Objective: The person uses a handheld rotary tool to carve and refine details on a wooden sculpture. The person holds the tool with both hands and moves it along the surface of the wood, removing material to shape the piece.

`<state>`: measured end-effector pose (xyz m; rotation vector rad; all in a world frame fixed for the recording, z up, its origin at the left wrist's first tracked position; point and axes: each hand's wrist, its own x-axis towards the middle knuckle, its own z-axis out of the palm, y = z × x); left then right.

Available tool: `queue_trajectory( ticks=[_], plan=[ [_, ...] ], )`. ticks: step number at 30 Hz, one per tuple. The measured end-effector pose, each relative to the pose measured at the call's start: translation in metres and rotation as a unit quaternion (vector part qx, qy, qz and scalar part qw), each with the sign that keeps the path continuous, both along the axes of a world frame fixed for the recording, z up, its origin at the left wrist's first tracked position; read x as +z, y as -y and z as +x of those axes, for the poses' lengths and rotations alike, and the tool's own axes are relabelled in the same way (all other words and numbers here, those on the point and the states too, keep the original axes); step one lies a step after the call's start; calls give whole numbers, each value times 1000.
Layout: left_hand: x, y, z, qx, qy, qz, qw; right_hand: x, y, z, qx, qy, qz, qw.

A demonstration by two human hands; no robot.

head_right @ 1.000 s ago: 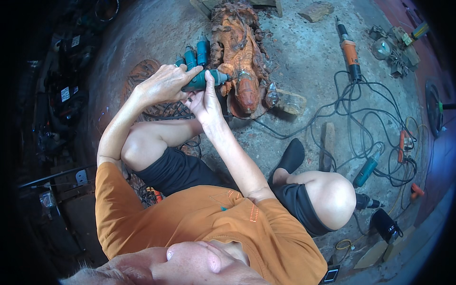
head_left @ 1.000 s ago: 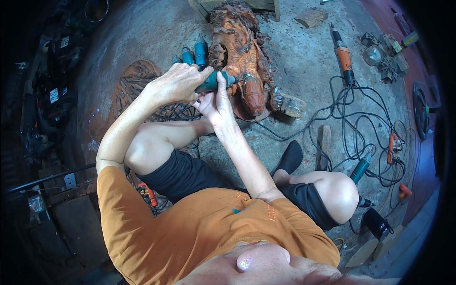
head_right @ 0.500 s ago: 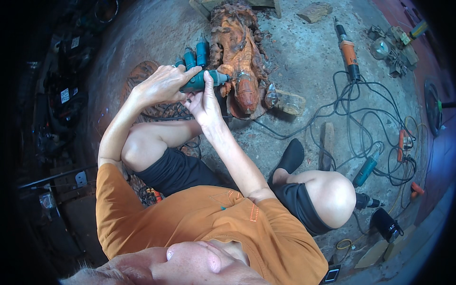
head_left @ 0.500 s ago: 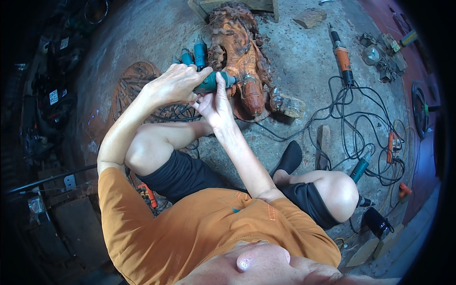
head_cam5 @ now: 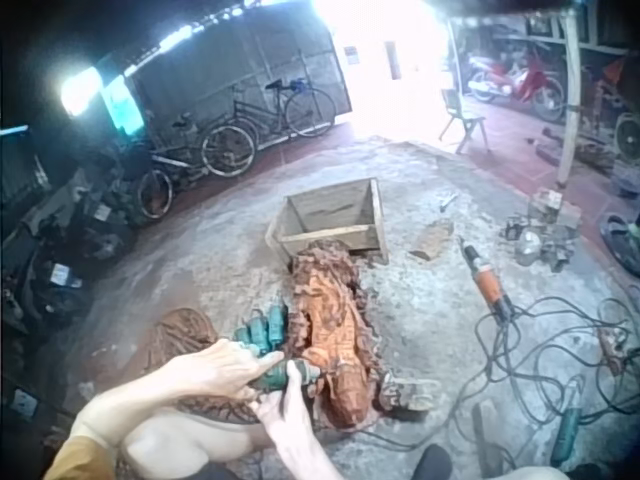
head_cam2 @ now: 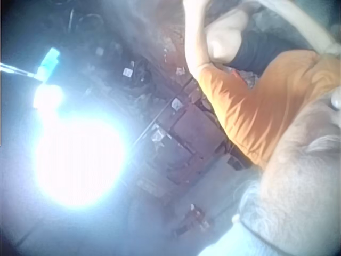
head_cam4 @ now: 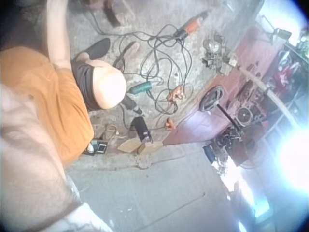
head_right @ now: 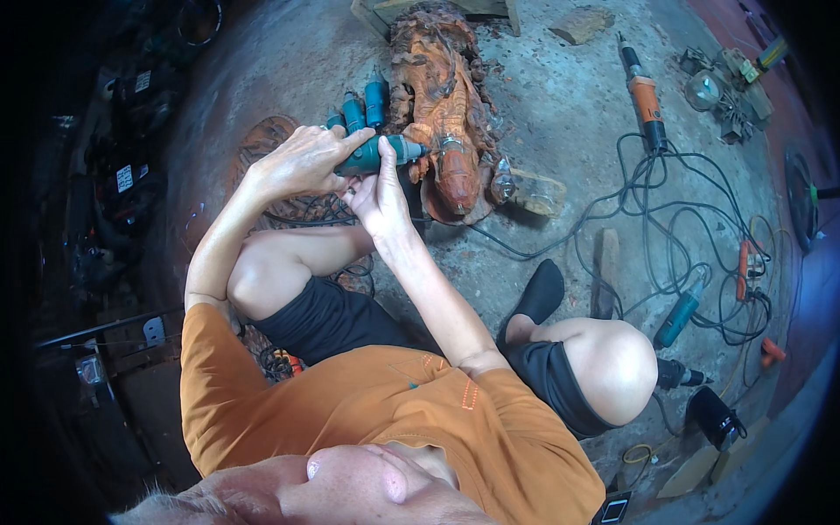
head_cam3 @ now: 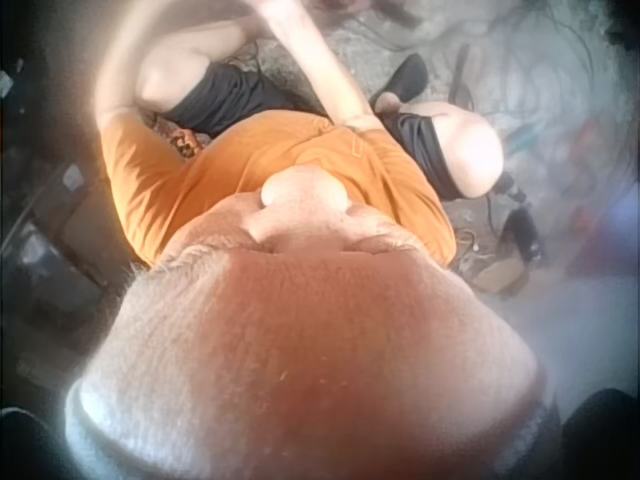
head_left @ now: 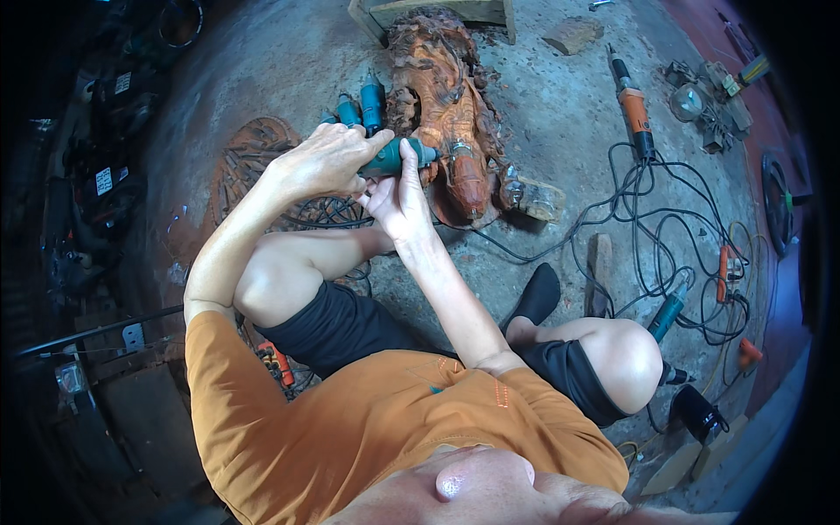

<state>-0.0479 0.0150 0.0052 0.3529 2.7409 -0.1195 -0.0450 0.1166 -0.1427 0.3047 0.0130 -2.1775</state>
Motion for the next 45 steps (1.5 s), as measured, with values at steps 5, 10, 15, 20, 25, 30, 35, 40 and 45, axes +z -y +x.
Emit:
queue_trajectory(
  ticks=[5, 10, 15, 20, 25, 30, 35, 40, 45],
  plan=[
    [4, 0, 1, 21, -18, -5, 1000, 1, 5, -6, 9, -12, -7, 1000],
    [2, 4, -2, 28, -40, -18, 999, -1, 13, -16, 8, -54, -20, 998],
    [2, 3, -8, 26, -53, -13, 998, -9, 20, -27, 7, -58, -31, 998],
    [-5, 12, -9, 9, -88, -10, 996, -7, 23, -33, 10, -48, -27, 998],
    [-7, 12, -12, 19, -81, -10, 996, -11, 25, -37, 10, -58, -20, 998],
    [-10, 17, -13, 20, -78, -11, 997, -16, 29, -38, 16, -58, -25, 998],
    [-13, 17, -14, 30, -75, -12, 997, -18, 31, -39, 11, -60, -25, 998],
    [-14, 17, -15, 32, -74, -11, 997, -19, 32, -41, 15, -65, -29, 997],
    [-14, 16, -18, 31, -69, -14, 997, -17, 30, -42, 10, -66, -21, 998]
  ],
)
